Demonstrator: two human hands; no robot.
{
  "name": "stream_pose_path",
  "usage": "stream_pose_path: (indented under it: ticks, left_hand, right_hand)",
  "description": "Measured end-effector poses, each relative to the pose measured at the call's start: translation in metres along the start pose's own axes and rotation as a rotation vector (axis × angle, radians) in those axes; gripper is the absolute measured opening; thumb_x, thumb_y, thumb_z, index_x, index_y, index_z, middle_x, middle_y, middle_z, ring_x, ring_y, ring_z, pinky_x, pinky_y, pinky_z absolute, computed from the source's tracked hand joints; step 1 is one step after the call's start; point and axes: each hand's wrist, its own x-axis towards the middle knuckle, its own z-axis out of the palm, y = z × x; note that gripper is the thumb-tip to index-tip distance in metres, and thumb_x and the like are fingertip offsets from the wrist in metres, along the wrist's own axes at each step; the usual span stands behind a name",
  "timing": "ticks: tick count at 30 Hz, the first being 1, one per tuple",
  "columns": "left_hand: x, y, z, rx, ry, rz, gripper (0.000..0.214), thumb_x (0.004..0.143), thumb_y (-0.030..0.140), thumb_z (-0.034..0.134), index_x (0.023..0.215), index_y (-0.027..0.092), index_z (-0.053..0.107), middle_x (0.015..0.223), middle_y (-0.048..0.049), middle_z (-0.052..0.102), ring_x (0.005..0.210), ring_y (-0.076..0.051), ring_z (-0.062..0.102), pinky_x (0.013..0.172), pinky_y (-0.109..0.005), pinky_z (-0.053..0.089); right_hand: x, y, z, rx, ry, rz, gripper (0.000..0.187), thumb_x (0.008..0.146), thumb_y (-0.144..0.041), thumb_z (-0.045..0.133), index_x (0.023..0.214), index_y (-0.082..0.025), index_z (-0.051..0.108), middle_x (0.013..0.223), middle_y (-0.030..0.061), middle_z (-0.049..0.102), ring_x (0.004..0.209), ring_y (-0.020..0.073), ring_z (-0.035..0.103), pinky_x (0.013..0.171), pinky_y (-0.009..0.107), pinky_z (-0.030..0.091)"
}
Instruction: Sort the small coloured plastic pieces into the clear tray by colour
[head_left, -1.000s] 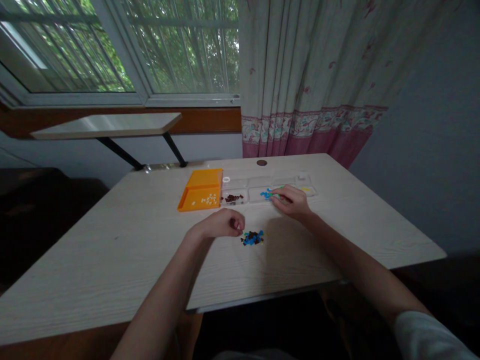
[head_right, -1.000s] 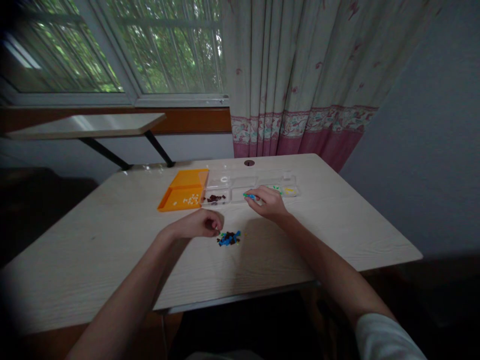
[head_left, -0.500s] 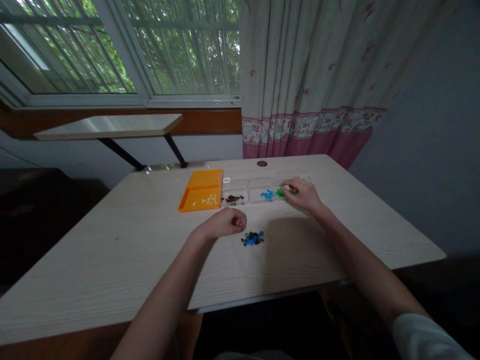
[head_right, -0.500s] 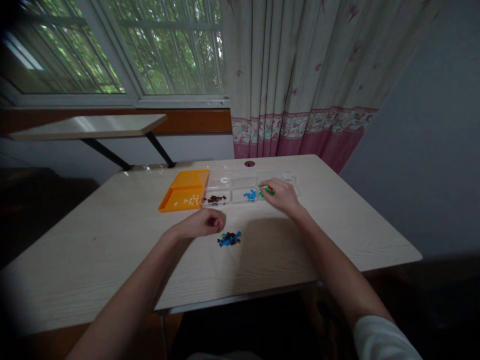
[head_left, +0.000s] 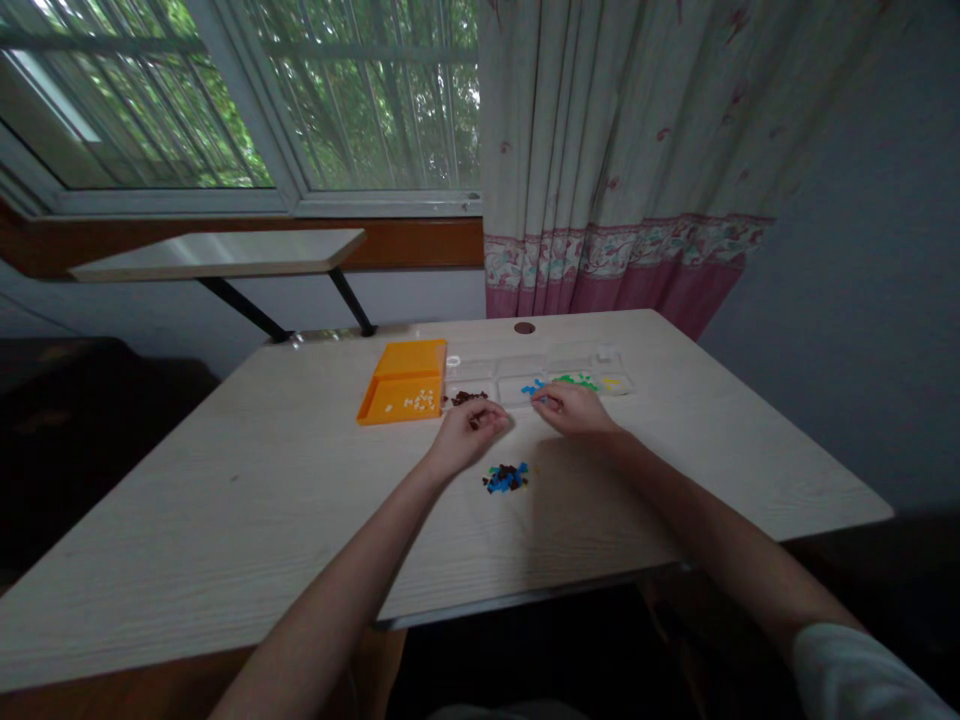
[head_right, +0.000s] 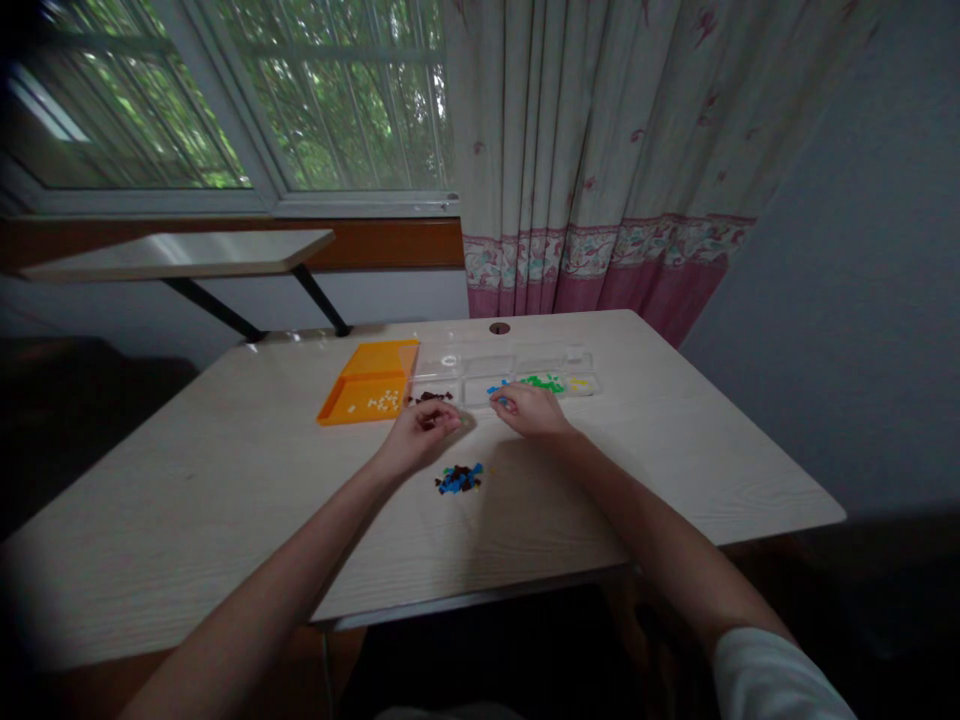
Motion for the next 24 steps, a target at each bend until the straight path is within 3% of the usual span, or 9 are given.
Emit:
stream_pose_path:
  ticks: [7,24]
  left_hand:
    - [-0.001,-0.003,0.003,-0.036,-0.009,0.016,0.021,0.071,0.033,0.062,0.077,0.012,0.063,0.070,-0.0030,0.059,0.064,-0.011,0.051,0.058,-0.022,0.040]
    - [-0.001,0.001,0.001,0.028,0.005,0.005,0.022,0.070,0.033,0.064,0.075,0.011,0.064,0.068,-0.0035,0.059,0.062,-0.011,0.049,0.056,-0.022,0.037]
  right_hand:
    - [-0.006,-0.032,0.021,0.159,0.122,-0.088,0.010,0.075,-0.024,0.059,0.079,-0.020,0.067,0.060,-0.0014,0.056,0.053,0.0083,0.047,0.055,0.019,0.036]
    - [-0.010,-0.032,0.019,0.205,0.178,-0.195,0.012,0.078,-0.027,0.056,0.080,-0.019,0.065,0.062,-0.0007,0.059,0.053,0.0087,0.050,0.056,0.020,0.040]
